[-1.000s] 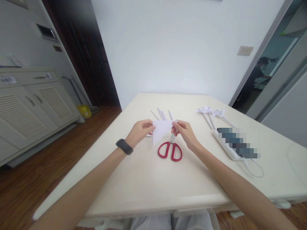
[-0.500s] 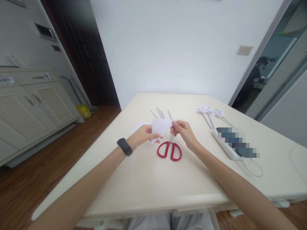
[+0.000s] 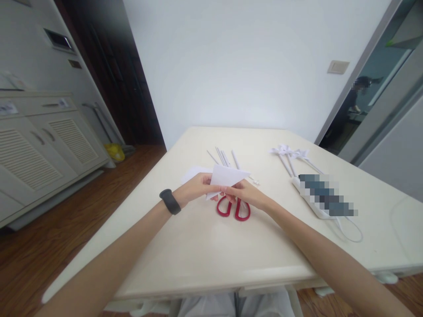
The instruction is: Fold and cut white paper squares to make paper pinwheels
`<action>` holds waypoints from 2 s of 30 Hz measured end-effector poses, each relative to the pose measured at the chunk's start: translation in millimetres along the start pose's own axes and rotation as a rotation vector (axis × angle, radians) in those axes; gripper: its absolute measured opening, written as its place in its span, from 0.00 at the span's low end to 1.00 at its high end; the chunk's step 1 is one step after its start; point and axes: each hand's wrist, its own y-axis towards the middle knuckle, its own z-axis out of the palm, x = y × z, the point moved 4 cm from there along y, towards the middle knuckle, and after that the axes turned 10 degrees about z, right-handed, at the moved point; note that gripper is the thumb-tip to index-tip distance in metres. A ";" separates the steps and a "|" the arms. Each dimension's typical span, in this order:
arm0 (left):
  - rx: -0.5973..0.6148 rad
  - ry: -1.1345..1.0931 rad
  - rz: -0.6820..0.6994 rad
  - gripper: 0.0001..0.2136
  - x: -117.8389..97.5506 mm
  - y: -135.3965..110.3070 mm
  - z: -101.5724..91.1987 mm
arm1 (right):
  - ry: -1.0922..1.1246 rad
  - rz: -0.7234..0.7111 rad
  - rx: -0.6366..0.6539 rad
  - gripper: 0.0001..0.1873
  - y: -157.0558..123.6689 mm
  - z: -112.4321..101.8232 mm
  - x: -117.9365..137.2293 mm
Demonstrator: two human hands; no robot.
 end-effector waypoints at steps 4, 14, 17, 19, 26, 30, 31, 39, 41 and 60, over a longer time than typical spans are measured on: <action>-0.021 0.026 0.004 0.11 -0.3 0.3 -2.1 | 0.020 -0.006 -0.034 0.16 0.9 -2.9 -2.4; -0.116 0.010 -0.001 0.09 0.3 -0.4 -6.2 | 0.082 -0.042 -0.107 0.21 0.0 -9.0 4.4; -0.123 0.026 0.031 0.09 1.6 0.5 -6.6 | 0.084 -0.047 -0.043 0.22 -1.8 -5.7 6.8; -0.114 0.025 0.048 0.09 2.3 1.1 -5.5 | 0.110 -0.053 -0.017 0.21 -2.6 -4.3 7.8; -0.102 -0.005 0.110 0.08 -0.6 0.6 -0.2 | 0.185 -0.056 0.007 0.18 -2.4 -3.1 7.9; -0.059 -0.021 0.126 0.08 -4.0 -0.3 3.4 | 0.209 -0.077 0.022 0.18 -3.3 -2.4 9.5; -0.058 -0.026 0.126 0.08 -4.9 -0.6 3.8 | 0.215 -0.086 0.026 0.18 -3.5 -2.1 10.3; -0.118 -0.135 0.167 0.07 -6.8 -1.9 5.5 | 0.213 -0.121 0.053 0.17 -6.1 2.4 18.1; -0.122 -0.152 0.190 0.08 -7.8 -2.0 6.9 | 0.197 -0.138 0.044 0.17 -7.3 3.3 20.7; -0.226 -0.191 0.238 0.05 -11.3 -3.6 10.9 | 0.187 -0.163 -0.009 0.18 -11.3 3.7 25.5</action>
